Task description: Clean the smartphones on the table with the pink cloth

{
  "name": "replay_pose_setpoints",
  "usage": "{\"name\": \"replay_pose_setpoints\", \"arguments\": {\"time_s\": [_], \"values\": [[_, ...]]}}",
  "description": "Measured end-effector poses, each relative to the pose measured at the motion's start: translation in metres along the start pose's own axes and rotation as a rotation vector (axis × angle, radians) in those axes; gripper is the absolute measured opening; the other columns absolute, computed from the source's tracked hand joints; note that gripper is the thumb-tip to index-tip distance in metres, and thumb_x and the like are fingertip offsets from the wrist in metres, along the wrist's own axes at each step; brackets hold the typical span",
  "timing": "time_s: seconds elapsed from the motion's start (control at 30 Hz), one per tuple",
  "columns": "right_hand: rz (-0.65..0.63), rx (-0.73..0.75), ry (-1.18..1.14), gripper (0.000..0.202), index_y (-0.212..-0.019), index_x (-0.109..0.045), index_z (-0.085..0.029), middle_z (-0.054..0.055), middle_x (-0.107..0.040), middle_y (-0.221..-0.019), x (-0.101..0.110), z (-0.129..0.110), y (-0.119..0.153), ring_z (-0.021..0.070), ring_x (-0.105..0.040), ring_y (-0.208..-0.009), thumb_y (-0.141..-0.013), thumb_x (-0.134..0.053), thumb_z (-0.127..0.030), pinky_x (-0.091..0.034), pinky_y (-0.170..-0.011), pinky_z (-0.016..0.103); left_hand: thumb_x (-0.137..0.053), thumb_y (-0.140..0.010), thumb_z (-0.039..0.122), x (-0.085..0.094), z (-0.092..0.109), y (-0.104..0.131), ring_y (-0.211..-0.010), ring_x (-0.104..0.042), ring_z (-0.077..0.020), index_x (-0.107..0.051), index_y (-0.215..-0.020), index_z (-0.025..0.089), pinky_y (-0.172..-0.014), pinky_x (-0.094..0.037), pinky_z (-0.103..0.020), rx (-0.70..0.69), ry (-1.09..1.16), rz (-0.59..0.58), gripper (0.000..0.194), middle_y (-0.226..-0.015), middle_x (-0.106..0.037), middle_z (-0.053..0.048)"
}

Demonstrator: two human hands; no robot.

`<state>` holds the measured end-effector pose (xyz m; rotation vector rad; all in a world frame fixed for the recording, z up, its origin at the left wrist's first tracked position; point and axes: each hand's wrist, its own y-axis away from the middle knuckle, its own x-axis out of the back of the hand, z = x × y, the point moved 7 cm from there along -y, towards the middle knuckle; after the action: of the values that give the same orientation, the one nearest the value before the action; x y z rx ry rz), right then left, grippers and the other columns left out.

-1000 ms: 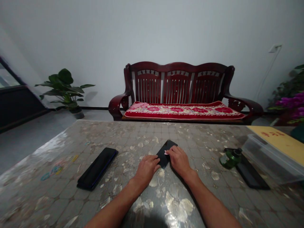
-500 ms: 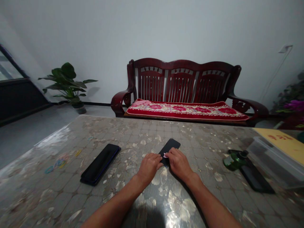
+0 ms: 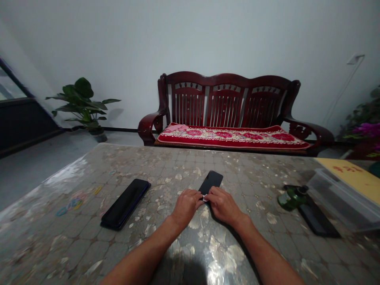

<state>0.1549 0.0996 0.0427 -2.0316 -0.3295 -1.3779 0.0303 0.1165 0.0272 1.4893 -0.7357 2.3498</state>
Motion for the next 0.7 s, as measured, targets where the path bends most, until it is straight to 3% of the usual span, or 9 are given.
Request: {"name": "replay_pose_setpoints", "arguments": {"time_s": [0.2,0.47,0.7], "values": [[0.081,-0.126,0.046,0.025,-0.096,-0.072,-0.019,0.006,-0.060,-0.088,0.003,0.013,-0.002,0.0187,-0.053,-0.083,-0.094,-0.049,-0.008,-0.041,-0.074,0.029,-0.076,-0.085,0.016,-0.001,-0.003,0.000,-0.101,-0.070,-0.0244,-0.075,-0.103,0.019,-0.094,-0.053,-0.038,-0.005,0.017,0.010,0.019,-0.106,-0.077,-0.007],[0.018,0.034,-0.047,0.028,-0.091,-0.070,-0.019,0.005,-0.059,-0.084,0.000,-0.005,0.002,0.0181,-0.055,-0.081,-0.080,-0.051,-0.002,-0.041,-0.071,0.027,-0.073,-0.087,0.016,-0.002,-0.008,0.000,-0.101,-0.071,-0.0224,-0.076,-0.103,0.022,-0.094,-0.054,-0.036,-0.008,0.052,0.011,0.017,-0.106,-0.077,-0.005],[0.145,-0.167,0.036,0.029,-0.095,-0.072,-0.019,0.006,-0.061,-0.087,0.008,0.021,-0.001,0.0184,-0.055,-0.082,-0.089,-0.048,-0.005,-0.043,-0.073,0.027,-0.073,-0.086,0.014,-0.002,-0.008,0.000,-0.100,-0.072,-0.0231,-0.076,-0.102,0.020,-0.093,-0.056,-0.037,-0.011,0.051,0.022,0.017,-0.106,-0.077,-0.007]]}}
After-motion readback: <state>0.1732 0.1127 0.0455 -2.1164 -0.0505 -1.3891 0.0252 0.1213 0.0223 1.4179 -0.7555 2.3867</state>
